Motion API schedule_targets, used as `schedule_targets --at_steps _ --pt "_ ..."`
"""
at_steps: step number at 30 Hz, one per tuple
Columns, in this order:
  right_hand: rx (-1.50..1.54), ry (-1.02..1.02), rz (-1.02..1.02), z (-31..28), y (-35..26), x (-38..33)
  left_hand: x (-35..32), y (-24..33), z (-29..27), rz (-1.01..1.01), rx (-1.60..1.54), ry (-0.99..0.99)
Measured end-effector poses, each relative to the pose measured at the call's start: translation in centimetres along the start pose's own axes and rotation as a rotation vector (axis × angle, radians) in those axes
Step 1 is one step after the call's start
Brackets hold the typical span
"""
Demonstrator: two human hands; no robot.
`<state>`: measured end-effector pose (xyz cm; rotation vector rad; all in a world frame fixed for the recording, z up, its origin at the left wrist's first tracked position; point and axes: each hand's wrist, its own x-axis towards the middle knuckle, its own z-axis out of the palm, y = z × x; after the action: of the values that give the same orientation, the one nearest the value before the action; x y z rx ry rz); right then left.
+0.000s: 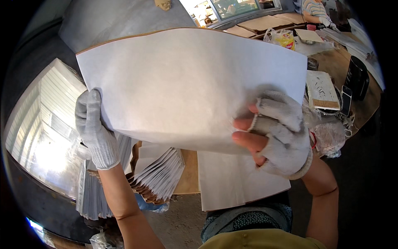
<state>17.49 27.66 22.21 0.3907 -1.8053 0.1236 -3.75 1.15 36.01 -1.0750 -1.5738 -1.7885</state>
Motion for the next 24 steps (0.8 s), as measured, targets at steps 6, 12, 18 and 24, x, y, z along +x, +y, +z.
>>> schedule_targets --at_steps 6,12,18,24 --pt "-0.041 -0.067 0.001 -1.8 0.5 -0.1 0.0 -0.6 -0.3 0.005 -0.01 -0.011" --pt "-0.044 -0.057 -0.026 0.1 -0.4 -0.2 -0.3 -0.6 -0.7 -0.009 0.012 -0.029" --pt "-0.052 -0.032 0.346 -1.8 1.5 -4.9 -0.4 -1.1 -1.4 -0.02 0.052 -0.011" --pt "0.943 0.255 0.963 1.5 3.2 -10.3 0.6 -3.1 -0.2 -0.051 0.159 0.074"
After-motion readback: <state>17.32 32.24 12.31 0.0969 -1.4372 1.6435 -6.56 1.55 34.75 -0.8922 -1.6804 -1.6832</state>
